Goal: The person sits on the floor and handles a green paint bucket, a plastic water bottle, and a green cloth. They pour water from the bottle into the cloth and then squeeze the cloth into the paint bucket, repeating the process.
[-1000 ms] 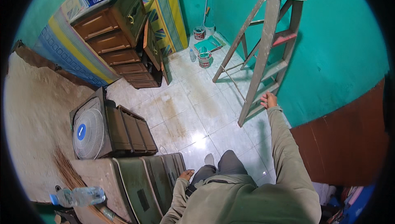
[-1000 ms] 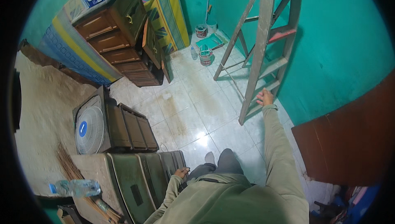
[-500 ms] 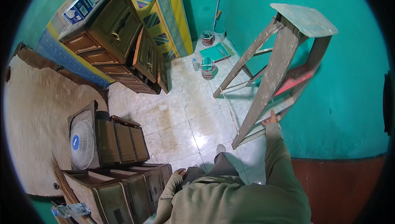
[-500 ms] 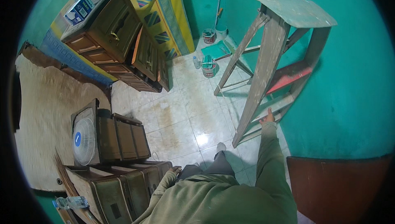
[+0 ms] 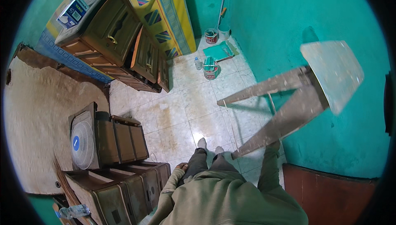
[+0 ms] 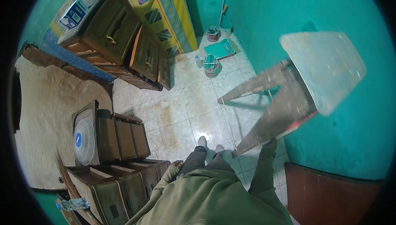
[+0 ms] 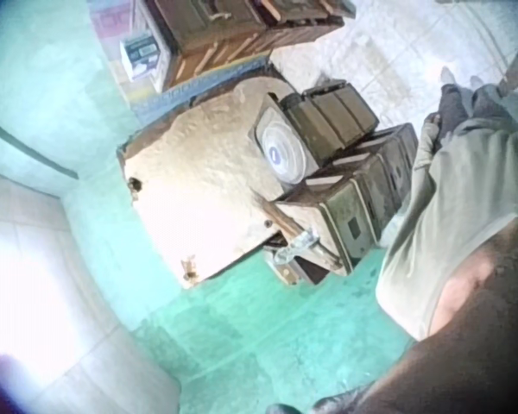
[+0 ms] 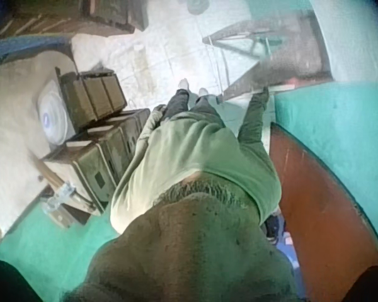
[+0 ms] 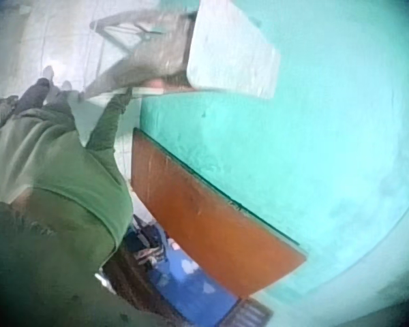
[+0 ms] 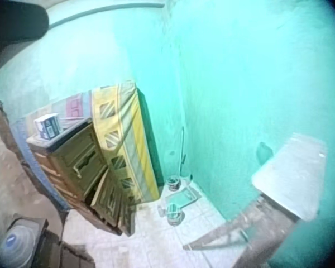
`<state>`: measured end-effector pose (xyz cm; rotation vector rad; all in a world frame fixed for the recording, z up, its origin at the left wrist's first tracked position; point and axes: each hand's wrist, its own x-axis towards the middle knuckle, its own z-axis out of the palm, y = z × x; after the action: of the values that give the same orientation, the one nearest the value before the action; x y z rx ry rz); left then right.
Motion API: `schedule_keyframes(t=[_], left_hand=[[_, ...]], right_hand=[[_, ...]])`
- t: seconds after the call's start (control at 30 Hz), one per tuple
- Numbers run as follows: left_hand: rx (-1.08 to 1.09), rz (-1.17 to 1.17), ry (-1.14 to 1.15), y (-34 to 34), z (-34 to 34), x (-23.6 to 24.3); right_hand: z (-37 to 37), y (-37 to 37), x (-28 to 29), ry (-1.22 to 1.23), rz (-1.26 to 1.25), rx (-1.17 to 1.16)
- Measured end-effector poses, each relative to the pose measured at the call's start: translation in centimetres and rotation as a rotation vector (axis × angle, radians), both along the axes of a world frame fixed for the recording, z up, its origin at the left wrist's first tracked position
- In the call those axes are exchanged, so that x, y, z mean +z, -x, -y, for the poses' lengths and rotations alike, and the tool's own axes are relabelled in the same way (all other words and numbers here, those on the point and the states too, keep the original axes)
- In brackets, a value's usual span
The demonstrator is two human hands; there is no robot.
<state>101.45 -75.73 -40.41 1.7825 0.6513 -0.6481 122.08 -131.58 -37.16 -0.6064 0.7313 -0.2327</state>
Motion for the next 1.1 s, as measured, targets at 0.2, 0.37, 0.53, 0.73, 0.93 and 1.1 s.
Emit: schedule_keyframes(t=[0.2, 0.37, 0.53, 0.73, 0.93, 1.1], left_hand=[[-0.090, -0.106, 0.038, -5.6, 1.8, 2.7], [-0.241, -0.068, -0.015, -10.5, 1.5, 3.0], [-0.461, -0.126, -0.036, -16.4, 1.5, 3.2], [-0.716, -0.175, -0.053, -21.2, 1.9, 1.8], [-0.867, -0.178, -0.038, -27.1, -0.7, 1.1], [-0.977, -0.204, -0.038, -31.3, -4.5, 1.5]], right_hand=[[2.2, 8.9, 0.5, 0.035, -0.238, -0.133], [1.5, 14.2, 1.1, 0.105, -0.487, -0.201], [-0.6, 16.4, 1.8, 0.154, -0.700, -0.218], [-5.3, 15.0, 2.2, 0.200, -0.890, -0.141], [-12.6, 10.1, 2.3, 0.222, -1.032, 0.052], [-20.6, 2.2, 2.7, 0.260, -1.108, 0.407]])
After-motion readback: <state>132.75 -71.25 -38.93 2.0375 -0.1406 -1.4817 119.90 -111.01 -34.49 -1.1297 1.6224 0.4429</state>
